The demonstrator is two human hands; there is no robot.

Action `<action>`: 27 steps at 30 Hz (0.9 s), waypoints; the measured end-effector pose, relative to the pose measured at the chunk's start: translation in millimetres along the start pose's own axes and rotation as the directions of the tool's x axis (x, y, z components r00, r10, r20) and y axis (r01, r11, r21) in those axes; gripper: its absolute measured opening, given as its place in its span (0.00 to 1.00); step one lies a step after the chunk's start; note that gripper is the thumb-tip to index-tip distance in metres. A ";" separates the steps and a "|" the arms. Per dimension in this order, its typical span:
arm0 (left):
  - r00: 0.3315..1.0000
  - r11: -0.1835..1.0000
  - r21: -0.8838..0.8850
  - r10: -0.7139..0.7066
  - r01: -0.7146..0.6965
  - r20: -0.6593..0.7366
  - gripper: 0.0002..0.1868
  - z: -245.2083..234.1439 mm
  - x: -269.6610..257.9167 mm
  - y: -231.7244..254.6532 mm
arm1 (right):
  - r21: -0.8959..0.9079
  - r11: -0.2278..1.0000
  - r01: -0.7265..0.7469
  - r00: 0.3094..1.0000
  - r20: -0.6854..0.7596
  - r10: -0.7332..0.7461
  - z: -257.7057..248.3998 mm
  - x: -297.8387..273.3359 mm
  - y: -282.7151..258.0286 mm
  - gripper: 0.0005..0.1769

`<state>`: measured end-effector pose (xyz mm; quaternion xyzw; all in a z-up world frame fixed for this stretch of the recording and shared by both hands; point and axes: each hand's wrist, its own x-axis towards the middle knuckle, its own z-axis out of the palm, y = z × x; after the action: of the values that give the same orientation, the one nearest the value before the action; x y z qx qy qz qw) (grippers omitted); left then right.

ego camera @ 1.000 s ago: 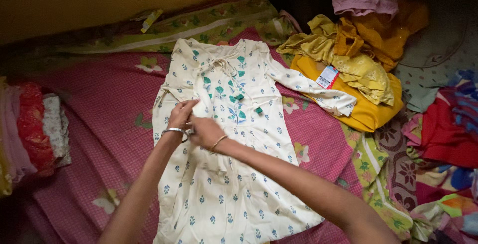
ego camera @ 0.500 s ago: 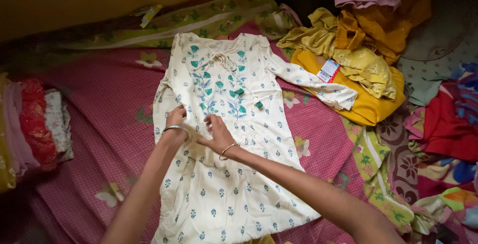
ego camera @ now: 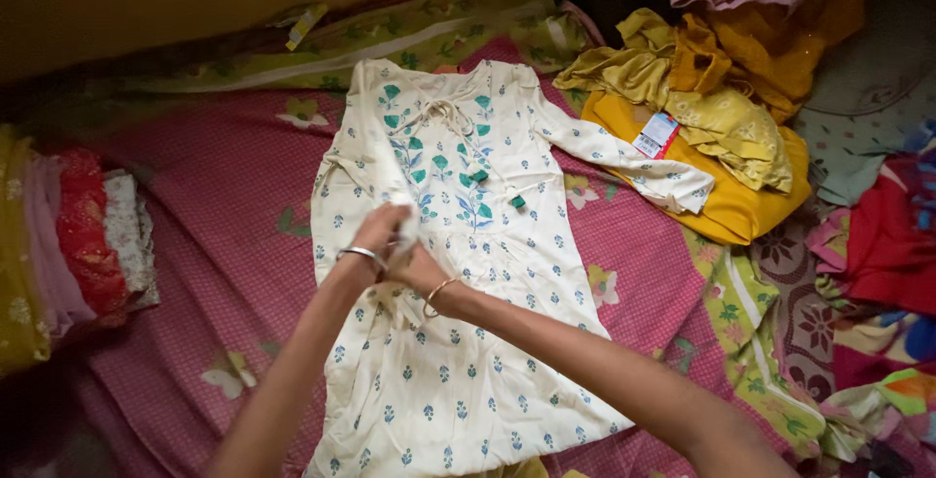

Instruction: The person lays a white patterned top on a bed, smooths it, ties the drawstrings at the neckline, and then folds the garment in half. The person handles the top by hand throughout the process.

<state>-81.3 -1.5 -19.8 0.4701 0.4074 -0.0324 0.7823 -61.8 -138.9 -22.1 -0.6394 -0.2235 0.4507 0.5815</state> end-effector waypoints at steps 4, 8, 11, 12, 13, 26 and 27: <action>0.960 0.734 0.622 0.248 -0.273 0.129 0.23 22.7 -18.5 2.3 | 0.513 0.813 -0.275 0.915 -0.121 0.385 -29.0 20.7 36.1 0.25; 0.912 0.075 0.977 0.379 -0.199 0.157 0.28 26.7 -53.6 3.1 | 0.556 0.800 -0.226 0.885 -0.226 0.407 -66.3 9.6 47.1 0.18; 0.914 -0.065 0.989 0.379 -0.132 0.147 0.31 23.9 -63.7 -9.9 | 0.598 0.768 -0.228 0.870 -0.229 0.436 -76.8 -4.5 32.1 0.18; 0.931 -0.068 0.993 0.346 -0.102 0.119 0.32 21.6 -63.1 -14.8 | 0.590 0.772 -0.236 0.871 -0.224 0.438 -76.8 -7.6 24.8 0.19; 0.947 -0.038 0.993 0.298 -0.110 0.117 0.31 19.8 -60.4 -18.4 | 0.581 0.776 -0.245 0.871 -0.219 0.439 -76.4 -9.6 17.1 0.19; 0.807 0.284 0.756 0.234 -0.590 0.542 0.49 62.5 -52.8 -64.8 | 0.046 0.938 -0.344 0.860 -0.385 0.334 -101.2 34.3 38.2 0.17; 0.775 0.306 0.713 0.254 -0.631 0.578 0.55 62.7 -56.0 -65.3 | 0.034 0.943 -0.331 0.861 -0.398 0.317 -105.8 32.8 42.8 0.16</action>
<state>-108.9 -104.2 -14.6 0.8837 0.0291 -0.1021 0.4558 32.7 -179.3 -81.7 -0.7561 0.0022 0.3982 0.5193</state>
